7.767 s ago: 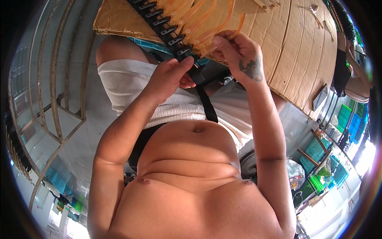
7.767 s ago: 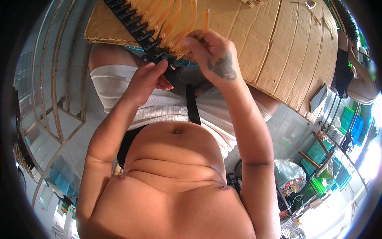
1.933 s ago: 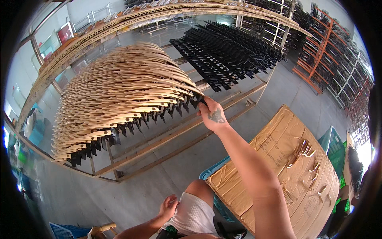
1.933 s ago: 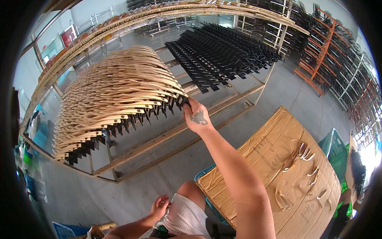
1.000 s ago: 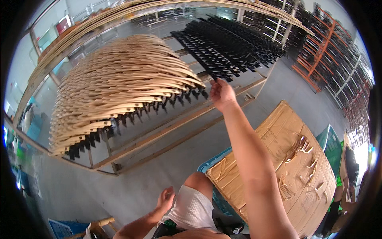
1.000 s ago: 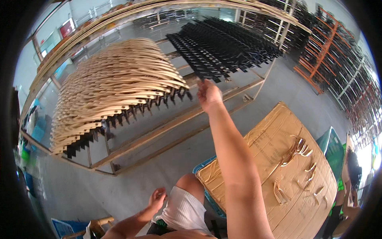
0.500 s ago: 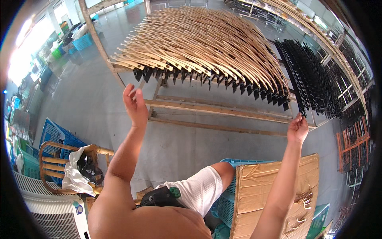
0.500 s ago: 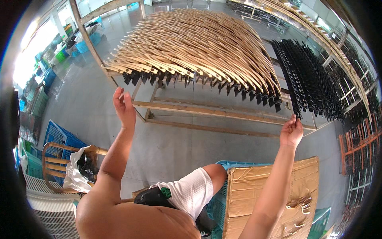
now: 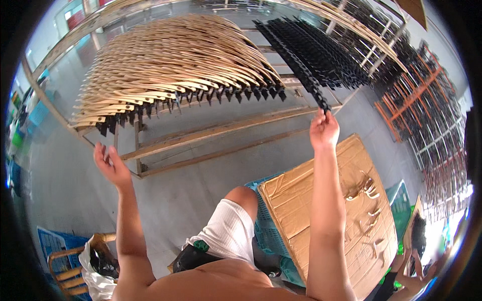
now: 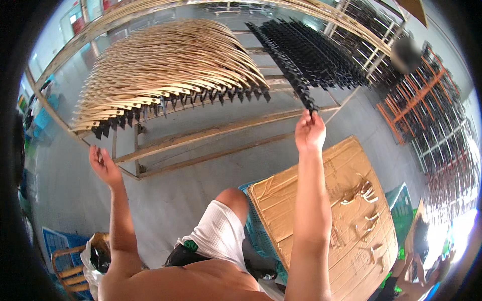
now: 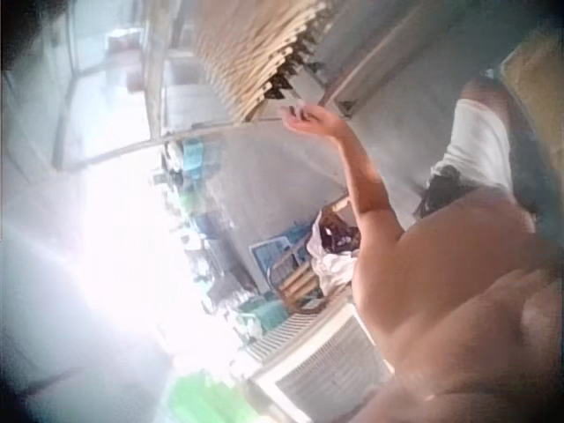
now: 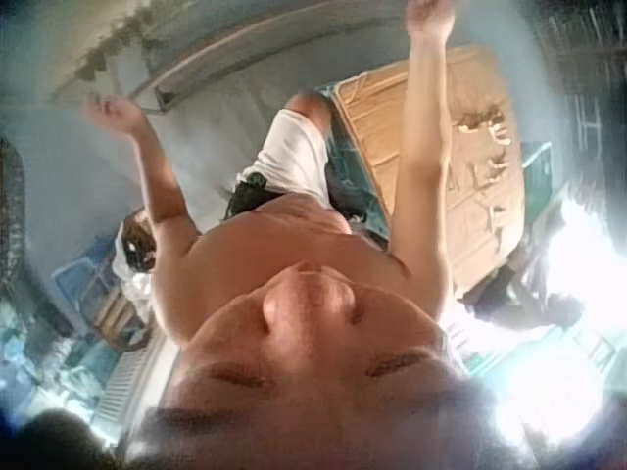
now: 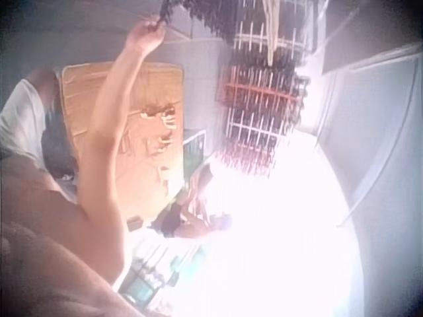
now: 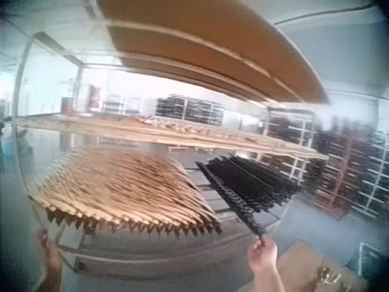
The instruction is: The person assembles wooden hanger parts onto a black plastic frame by hand, inserting each piece into slots and then placing the completed unit onto a nearby rack. The process is repeated with multiple hanger frames.
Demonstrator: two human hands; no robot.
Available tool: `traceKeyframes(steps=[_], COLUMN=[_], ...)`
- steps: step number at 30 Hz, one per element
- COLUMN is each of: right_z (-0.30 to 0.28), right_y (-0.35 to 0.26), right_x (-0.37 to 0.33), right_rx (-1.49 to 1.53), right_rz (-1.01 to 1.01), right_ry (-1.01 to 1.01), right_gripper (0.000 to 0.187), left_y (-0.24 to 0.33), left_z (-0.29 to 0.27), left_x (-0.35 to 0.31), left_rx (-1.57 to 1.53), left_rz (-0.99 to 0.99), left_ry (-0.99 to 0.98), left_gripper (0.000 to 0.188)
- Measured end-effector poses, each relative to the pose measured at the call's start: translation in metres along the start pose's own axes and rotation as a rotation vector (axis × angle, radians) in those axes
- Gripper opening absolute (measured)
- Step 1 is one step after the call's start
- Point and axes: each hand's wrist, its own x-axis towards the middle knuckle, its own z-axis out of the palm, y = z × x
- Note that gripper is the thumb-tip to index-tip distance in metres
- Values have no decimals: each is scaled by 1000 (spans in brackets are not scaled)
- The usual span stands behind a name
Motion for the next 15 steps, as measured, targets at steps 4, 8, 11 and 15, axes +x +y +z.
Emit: traceKeyframes(steps=[4, 8, 11, 15], right_z=[-63, -128, -181, -221], right_y=[-20, -43, -68, -100], right_x=[-105, -260, -380, -535], right_rx=[-17, 138, 86, 20], right_rz=[-67, -120, -214, -315], right_ry=[-4, 155, 114, 217], right_gripper=[18, 23, 20, 23], left_y=[70, 160, 224, 295], left_z=[8, 51, 82, 110], left_x=[-84, -173, -218, -285], left_rx=[-276, -806, -957, -1092], left_rz=[-193, -570, -857, -1547], left_ry=[-480, -1016, -1457, -1609], left_gripper=[26, 18, 45, 81])
